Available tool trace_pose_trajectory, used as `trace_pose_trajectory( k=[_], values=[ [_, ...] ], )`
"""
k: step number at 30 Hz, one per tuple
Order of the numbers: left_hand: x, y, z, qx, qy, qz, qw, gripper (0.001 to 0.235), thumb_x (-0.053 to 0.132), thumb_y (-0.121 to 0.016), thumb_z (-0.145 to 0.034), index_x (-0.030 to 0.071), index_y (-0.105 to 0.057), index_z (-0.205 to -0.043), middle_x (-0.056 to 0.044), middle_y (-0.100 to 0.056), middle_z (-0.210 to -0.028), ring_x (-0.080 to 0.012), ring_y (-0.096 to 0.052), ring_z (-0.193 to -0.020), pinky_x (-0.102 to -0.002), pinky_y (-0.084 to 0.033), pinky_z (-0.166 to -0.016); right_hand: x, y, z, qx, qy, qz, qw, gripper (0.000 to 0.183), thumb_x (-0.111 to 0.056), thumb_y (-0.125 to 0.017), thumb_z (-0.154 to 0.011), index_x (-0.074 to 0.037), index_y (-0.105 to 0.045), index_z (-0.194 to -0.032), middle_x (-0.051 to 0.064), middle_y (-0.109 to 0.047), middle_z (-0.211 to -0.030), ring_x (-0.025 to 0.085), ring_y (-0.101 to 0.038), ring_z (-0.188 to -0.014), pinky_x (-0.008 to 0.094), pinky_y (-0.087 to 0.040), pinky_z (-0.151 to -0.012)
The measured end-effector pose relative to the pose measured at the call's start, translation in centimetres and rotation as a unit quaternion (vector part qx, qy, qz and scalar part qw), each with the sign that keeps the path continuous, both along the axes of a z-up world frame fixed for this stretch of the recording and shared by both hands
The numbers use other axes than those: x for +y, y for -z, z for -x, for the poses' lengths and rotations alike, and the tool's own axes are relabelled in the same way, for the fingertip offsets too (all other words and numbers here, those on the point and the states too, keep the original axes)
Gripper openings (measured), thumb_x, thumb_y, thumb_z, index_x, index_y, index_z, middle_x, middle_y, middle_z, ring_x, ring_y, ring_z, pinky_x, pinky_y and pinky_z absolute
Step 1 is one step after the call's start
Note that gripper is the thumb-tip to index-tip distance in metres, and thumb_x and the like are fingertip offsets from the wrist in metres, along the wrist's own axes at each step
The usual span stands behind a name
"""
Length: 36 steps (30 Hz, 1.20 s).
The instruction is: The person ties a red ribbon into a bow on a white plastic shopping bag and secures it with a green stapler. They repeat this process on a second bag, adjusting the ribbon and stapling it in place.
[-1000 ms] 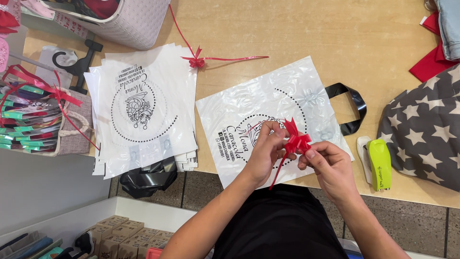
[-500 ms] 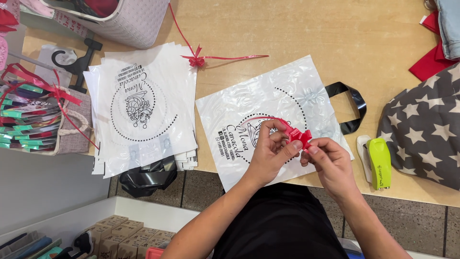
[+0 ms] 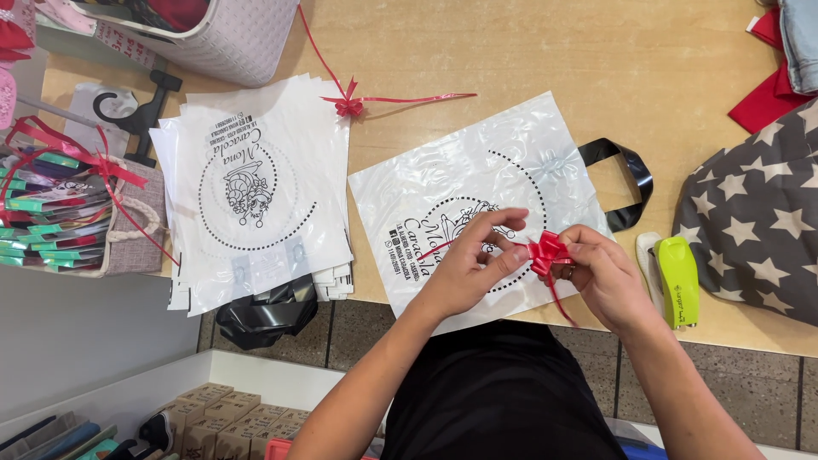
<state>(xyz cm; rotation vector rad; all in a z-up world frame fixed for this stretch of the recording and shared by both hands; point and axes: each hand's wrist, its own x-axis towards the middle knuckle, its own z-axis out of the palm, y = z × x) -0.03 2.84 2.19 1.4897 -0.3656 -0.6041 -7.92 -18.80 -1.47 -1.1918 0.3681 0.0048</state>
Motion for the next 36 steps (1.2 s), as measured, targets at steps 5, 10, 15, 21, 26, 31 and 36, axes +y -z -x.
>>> trace_pose_trajectory(
  k=[5, 10, 15, 21, 26, 31, 36],
  values=[
    [0.1, 2.3, 0.0, 0.044, 0.042, -0.006, 0.998, 0.043, 0.036, -0.087, -0.099, 0.013, -0.077, -0.133, -0.005, -0.078, -0.118, -0.0116, -0.069, -0.103, -0.024, -0.056, -0.083, 0.4, -1.0, -0.1, 0.017, -0.018, -0.026, 0.999, 0.018, -0.015, -0.059, -0.104, 0.002, -0.063, -0.102, 0.014, -0.058, -0.087, 0.023, -0.057, -0.077, 0.035, -0.050, -0.071],
    [0.3, 2.1, -0.2, 0.068, 0.029, 0.101, 0.992, 0.062, 0.018, -0.095, -0.091, 0.011, -0.068, -0.146, -0.005, -0.072, -0.133, -0.0163, -0.071, -0.125, -0.031, -0.059, -0.108, 0.4, -0.4, 0.4, 0.010, -0.009, -0.065, 0.998, 0.019, -0.018, -0.058, -0.108, 0.000, -0.060, -0.103, 0.024, -0.070, -0.110, 0.030, -0.068, -0.089, 0.041, -0.057, -0.077],
    [0.1, 3.2, -0.2, -0.017, -0.028, 0.058, 0.998, 0.054, 0.022, -0.095, -0.092, 0.016, -0.072, -0.140, -0.002, -0.074, -0.122, -0.0148, -0.072, -0.118, -0.032, -0.059, -0.105, 0.9, 0.6, 0.9, 0.015, 0.009, -0.126, 0.992, 0.017, -0.017, -0.055, -0.111, 0.000, -0.058, -0.113, 0.018, -0.072, -0.107, 0.027, -0.073, -0.092, 0.041, -0.060, -0.077],
    [0.4, 2.3, -0.6, -0.001, -0.030, 0.051, 0.998, 0.030, 0.026, -0.092, -0.097, 0.015, -0.080, -0.122, 0.000, -0.080, -0.100, -0.0083, -0.075, -0.095, -0.024, -0.060, -0.087, 1.1, -0.5, 0.6, -0.004, -0.043, -0.112, 0.993, 0.030, -0.017, -0.055, -0.112, 0.006, -0.065, -0.130, 0.024, -0.078, -0.112, 0.031, -0.081, -0.091, 0.048, -0.071, -0.059],
    [0.8, 0.7, -1.1, -0.017, 0.009, 0.032, 0.999, 0.023, 0.029, -0.090, -0.099, 0.014, -0.082, -0.115, -0.001, -0.080, -0.093, -0.0078, -0.073, -0.088, -0.023, -0.056, -0.080, 1.6, -0.4, -0.7, -0.028, -0.078, -0.050, 0.995, 0.044, 0.002, -0.058, -0.105, 0.009, -0.060, -0.148, 0.027, -0.076, -0.123, 0.033, -0.079, -0.092, 0.050, -0.073, -0.047],
    [0.8, 0.1, -1.2, -0.065, -0.005, 0.009, 0.998, 0.018, 0.027, -0.089, -0.099, 0.017, -0.085, -0.113, -0.003, -0.080, -0.107, -0.0113, -0.070, -0.092, -0.025, -0.056, -0.077, 0.8, 3.0, -0.5, -0.162, -0.065, 0.221, 0.960, 0.028, -0.010, -0.089, -0.089, 0.000, -0.083, -0.115, 0.022, -0.076, -0.120, 0.034, -0.074, -0.117, 0.049, -0.060, -0.104],
    [1.4, -1.2, -1.6, -0.069, -0.020, -0.003, 0.997, 0.027, 0.030, -0.090, -0.097, 0.019, -0.084, -0.120, -0.002, -0.079, -0.102, -0.0116, -0.069, -0.093, -0.026, -0.057, -0.079, 0.2, 0.2, -0.6, -0.183, -0.064, 0.312, 0.930, 0.018, -0.015, -0.089, -0.093, -0.004, -0.084, -0.106, 0.017, -0.071, -0.124, 0.034, -0.071, -0.120, 0.050, -0.055, -0.112]
  ],
)
